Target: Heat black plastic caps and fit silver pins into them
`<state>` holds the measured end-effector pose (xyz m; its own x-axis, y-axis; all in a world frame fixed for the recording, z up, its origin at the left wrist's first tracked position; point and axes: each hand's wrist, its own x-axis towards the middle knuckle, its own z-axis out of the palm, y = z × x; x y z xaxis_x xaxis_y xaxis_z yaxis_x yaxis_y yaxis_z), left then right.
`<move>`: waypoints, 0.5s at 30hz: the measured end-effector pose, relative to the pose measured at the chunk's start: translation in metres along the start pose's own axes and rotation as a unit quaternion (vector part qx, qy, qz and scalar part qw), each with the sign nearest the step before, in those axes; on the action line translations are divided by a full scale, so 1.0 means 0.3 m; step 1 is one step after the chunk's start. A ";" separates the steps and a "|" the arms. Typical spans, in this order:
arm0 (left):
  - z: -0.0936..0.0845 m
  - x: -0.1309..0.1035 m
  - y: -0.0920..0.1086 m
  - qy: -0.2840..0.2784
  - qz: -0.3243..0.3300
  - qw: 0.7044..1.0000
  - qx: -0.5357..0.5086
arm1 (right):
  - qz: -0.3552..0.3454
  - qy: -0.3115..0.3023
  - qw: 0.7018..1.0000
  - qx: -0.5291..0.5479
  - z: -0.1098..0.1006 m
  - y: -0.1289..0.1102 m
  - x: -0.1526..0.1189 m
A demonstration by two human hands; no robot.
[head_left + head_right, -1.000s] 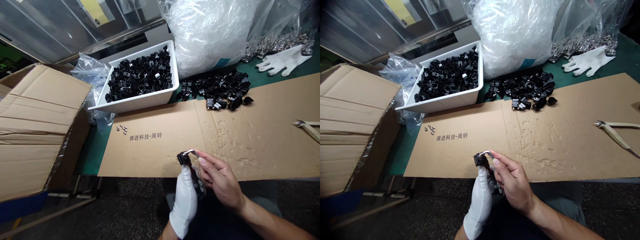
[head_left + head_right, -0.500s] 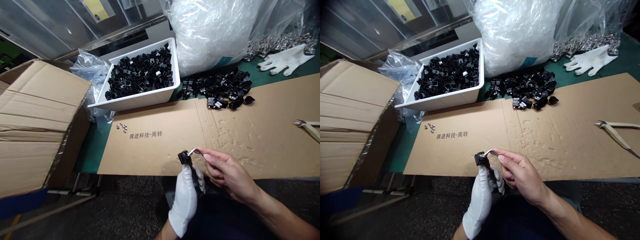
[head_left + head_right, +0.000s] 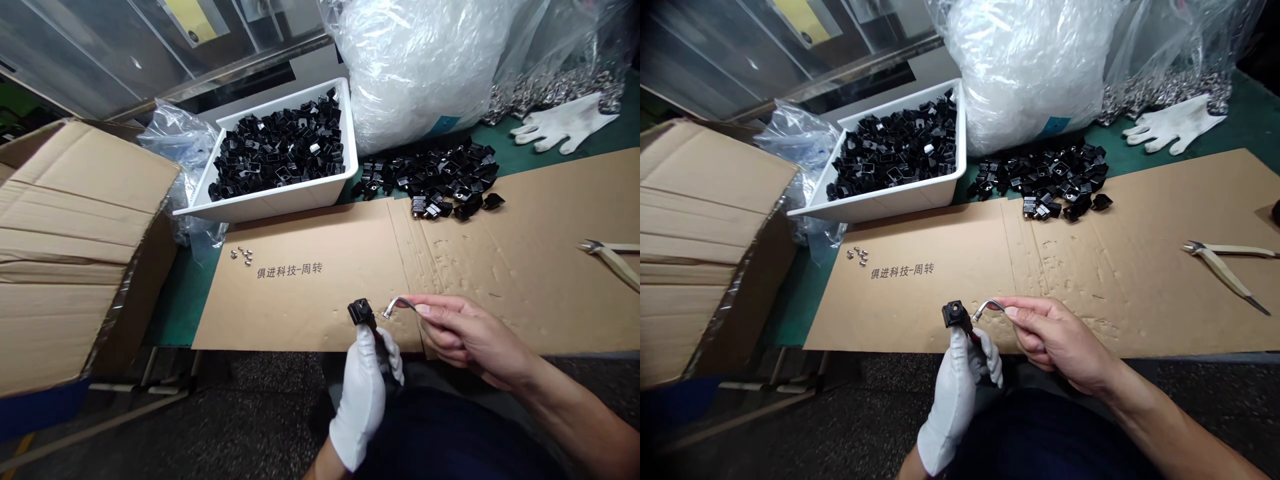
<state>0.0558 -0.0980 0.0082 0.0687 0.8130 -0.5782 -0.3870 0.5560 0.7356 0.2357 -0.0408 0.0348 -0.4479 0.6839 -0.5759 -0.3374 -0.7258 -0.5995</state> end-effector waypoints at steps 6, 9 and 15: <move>0.004 -0.009 0.013 -0.007 -0.014 1.000 0.023 | -0.026 -0.004 1.000 0.009 -0.012 0.000 -0.006; -0.001 -0.011 0.010 -0.006 -0.029 1.000 0.011 | -0.030 -0.001 0.999 0.022 -0.020 0.011 -0.010; -0.040 0.039 0.006 0.039 -0.083 0.996 0.010 | -0.024 0.041 0.996 0.073 -0.025 0.050 0.017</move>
<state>0.0450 -0.0894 -0.0013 0.0586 0.6948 -0.7168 -0.3574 0.6850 0.6348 0.2346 -0.0476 0.0189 -0.3612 0.7174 -0.5957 -0.4766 -0.6911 -0.5434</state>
